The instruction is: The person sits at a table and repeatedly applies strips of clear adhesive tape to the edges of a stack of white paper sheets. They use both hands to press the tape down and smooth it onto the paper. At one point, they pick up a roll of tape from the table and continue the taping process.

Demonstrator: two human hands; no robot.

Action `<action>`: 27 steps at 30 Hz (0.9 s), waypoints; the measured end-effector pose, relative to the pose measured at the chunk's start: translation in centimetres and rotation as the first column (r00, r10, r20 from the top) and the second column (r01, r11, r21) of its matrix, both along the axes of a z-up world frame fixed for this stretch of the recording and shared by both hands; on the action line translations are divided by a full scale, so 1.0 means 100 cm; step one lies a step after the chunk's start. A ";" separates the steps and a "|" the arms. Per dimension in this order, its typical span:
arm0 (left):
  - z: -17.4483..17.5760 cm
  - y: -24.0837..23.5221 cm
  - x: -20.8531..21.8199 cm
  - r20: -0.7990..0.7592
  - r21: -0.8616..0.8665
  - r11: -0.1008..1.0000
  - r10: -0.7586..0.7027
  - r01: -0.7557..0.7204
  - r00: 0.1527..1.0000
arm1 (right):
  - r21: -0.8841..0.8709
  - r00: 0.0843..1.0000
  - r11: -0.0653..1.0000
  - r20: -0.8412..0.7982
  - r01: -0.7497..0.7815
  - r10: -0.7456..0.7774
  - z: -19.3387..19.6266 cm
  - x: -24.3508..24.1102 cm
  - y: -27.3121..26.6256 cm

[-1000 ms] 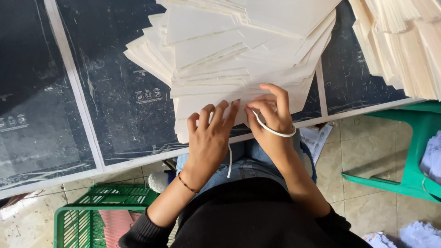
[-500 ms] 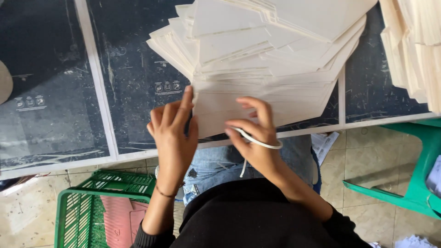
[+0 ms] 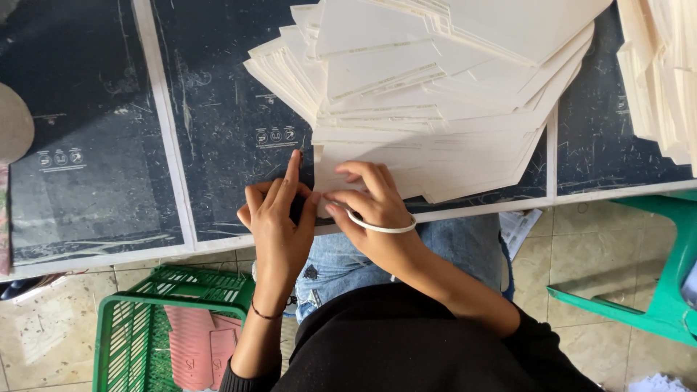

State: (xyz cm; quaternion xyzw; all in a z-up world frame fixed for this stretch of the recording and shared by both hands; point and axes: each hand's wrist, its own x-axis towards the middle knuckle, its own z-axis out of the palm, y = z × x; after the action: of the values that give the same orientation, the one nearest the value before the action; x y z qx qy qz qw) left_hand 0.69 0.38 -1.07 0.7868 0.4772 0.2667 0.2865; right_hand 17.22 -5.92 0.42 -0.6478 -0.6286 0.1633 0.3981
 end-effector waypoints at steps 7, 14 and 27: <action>-0.004 -0.002 0.003 -0.055 0.000 1.000 0.018 -0.018 0.998 | 0.026 0.979 0.981 0.055 0.194 -0.195 0.025 0.060 -0.035; 0.004 -0.009 0.016 -0.176 0.142 0.990 0.034 -0.009 0.984 | 0.007 0.930 0.932 0.057 0.363 -0.362 0.014 0.086 -0.048; 0.034 0.001 0.111 -0.208 0.545 0.773 -0.250 0.324 0.946 | 0.197 0.869 0.891 0.214 0.409 -0.447 0.038 0.084 -0.046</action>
State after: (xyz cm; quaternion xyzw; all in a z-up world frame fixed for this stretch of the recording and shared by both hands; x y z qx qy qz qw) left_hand 11.74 0.49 2.28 0.9147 0.2658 0.3014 0.0440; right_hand 25.67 -10.47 4.24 -0.7559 -0.5248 -0.0593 0.3870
